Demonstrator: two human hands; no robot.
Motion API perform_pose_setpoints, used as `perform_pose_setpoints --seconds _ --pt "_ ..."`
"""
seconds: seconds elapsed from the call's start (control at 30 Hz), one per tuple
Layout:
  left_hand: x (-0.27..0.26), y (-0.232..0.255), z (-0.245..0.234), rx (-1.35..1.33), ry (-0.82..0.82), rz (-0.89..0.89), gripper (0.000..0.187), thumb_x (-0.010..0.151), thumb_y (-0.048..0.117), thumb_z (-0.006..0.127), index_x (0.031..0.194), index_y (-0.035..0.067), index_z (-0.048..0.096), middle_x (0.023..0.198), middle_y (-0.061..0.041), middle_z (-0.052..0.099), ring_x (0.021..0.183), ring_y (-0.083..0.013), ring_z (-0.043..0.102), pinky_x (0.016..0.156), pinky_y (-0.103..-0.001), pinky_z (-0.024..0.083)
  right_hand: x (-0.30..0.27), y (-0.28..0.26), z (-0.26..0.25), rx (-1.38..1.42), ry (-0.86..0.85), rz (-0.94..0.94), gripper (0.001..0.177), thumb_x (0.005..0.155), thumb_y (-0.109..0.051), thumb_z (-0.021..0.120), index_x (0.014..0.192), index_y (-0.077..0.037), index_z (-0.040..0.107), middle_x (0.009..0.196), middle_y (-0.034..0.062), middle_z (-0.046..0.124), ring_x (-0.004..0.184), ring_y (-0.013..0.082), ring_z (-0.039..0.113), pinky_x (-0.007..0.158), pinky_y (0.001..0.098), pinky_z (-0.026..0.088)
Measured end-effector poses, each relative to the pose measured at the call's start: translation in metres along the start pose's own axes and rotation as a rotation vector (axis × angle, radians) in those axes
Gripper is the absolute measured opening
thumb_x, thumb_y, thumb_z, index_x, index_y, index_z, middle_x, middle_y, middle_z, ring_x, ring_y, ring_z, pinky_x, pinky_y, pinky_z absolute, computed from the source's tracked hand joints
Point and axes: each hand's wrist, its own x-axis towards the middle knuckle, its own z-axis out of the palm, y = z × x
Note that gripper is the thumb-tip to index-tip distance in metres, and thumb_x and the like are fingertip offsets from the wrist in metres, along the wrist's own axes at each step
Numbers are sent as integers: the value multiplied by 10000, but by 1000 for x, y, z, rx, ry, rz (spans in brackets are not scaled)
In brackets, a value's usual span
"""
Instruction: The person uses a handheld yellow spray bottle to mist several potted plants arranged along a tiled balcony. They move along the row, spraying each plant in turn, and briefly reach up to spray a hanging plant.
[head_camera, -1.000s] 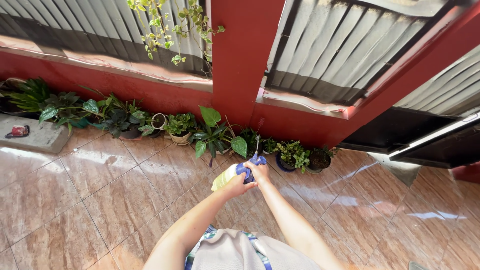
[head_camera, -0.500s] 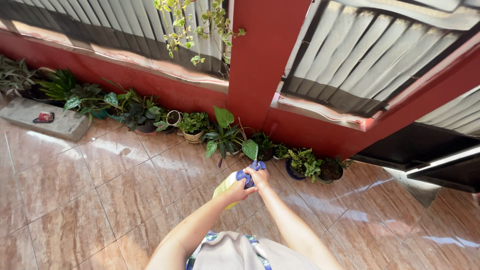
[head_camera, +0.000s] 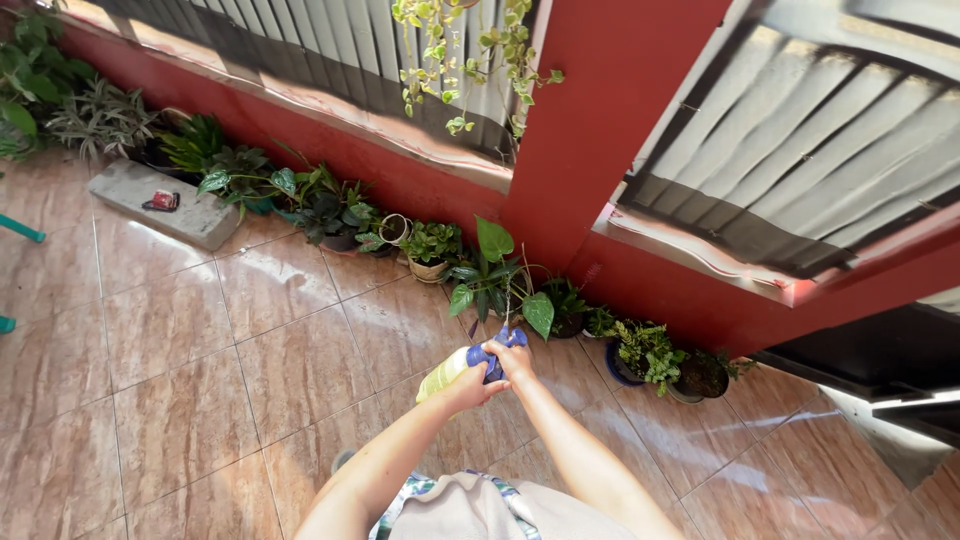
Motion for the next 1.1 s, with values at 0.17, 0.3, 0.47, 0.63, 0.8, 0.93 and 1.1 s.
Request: perform_pose_setpoints --seconds 0.17,0.3,0.47,0.63,0.8,0.93,1.1 --pt "7 -15 -2 0 -55 -16 419 905 433 748 927 73 534 583 -84 650 477 -170 656 458 -252 567 9 12 18 74 45 23 619 564 -479 859 1042 -95 773 1116 141 749 1195 263 650 1001 420 496" --pt "15 -4 -20 6 -112 12 432 907 438 738 930 58 534 590 -88 655 482 -173 660 478 -262 568 30 11 22 75 122 7 544 552 -455 862 941 -85 779 1024 143 761 1130 268 680 950 416 509" --pt "25 6 -55 81 -177 66 438 909 476 724 927 78 539 605 -73 676 497 -159 681 482 -258 577 18 -34 24 104 201 7 522 548 -428 871 913 -68 772 1008 153 757 1131 269 678 956 421 500" --pt "28 -9 -100 148 -218 74 424 914 472 714 925 90 530 587 -54 658 496 -166 668 506 -252 566 30 -46 64 170 242 29 551 570 -446 861 960 -70 761 1032 160 756 1141 287 673 964 416 496" --pt "29 -34 -138 190 -316 67 429 903 492 720 917 109 526 593 -34 662 499 -151 672 504 -253 567 28 -57 104 180 252 145 630 573 -523 839 1012 -74 782 1091 125 762 1170 260 670 991 410 497" --pt "32 -43 -154 198 -393 82 431 904 493 727 910 112 526 583 -24 658 491 -139 668 496 -242 562 29 -58 122 204 324 173 603 552 -478 873 992 -75 789 1037 115 771 1136 236 685 968 398 508" --pt "39 -33 -170 200 -429 105 437 911 482 715 935 94 514 604 -51 660 506 -160 673 516 -252 579 30 -78 124 225 384 184 644 561 -485 852 1025 -45 776 1072 146 760 1162 287 672 982 427 496"
